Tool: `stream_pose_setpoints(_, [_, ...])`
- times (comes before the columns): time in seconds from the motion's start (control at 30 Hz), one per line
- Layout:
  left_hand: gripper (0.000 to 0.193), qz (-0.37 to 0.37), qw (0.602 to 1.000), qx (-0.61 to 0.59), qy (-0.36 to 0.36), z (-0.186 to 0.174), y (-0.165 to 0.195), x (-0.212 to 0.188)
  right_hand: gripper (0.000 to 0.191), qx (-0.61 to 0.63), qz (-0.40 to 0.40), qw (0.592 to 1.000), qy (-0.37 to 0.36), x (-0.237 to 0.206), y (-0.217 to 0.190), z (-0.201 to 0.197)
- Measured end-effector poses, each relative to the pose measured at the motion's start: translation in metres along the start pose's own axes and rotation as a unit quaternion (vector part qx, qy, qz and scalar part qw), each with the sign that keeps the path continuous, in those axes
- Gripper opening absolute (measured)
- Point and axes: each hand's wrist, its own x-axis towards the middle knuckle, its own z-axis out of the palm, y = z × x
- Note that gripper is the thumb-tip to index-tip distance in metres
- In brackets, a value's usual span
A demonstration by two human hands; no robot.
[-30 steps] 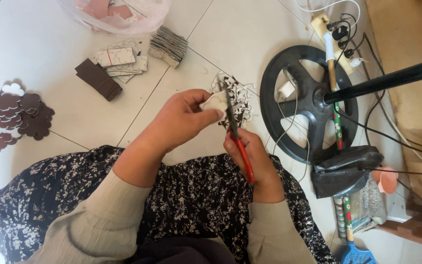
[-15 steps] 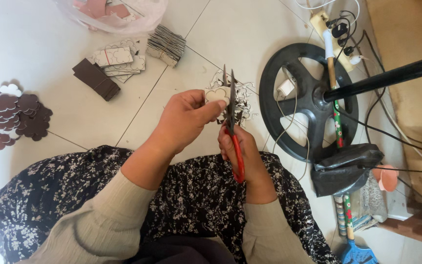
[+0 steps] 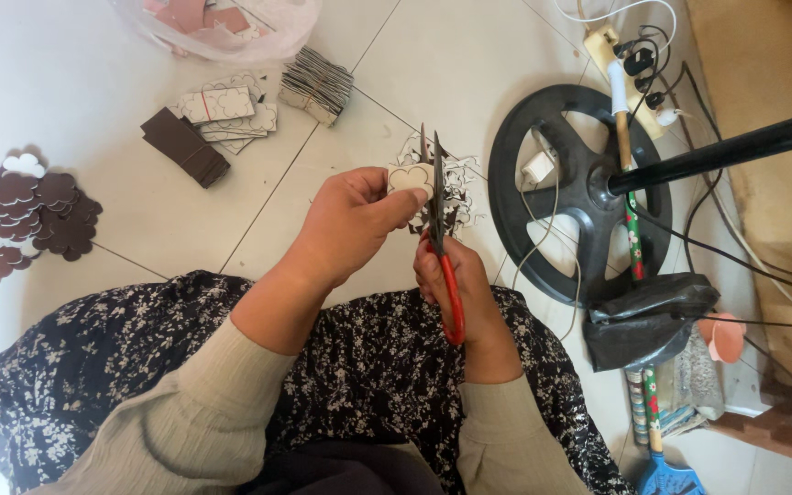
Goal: The person sits on the floor and uses red-handled scissors to cut cloud-shaped pieces from a stack of patterned paper. They trim the edges of each piece and place the finished shapes on the floor.
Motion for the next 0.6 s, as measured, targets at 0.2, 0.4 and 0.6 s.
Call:
stream_pose_setpoints(0.2, [0.021,-0.012,0.998,0.062,0.013,-0.007,0.005,0.0,0.046,-0.028,0.021,0.999,0.011,-0.001,-0.001,-0.001])
stream_pose_setpoints(0.4, [0.021,-0.019,0.992,0.122,0.013,-0.017,0.01,0.0,0.047,-0.075,-0.003,0.997,-0.016,-0.001,0.002,-0.007])
stream_pose_setpoints(0.6, [0.015,0.011,1.0,0.014,-0.011,-0.01,0.001,0.004,0.045,-0.065,0.013,0.998,0.022,0.001,0.004,-0.004])
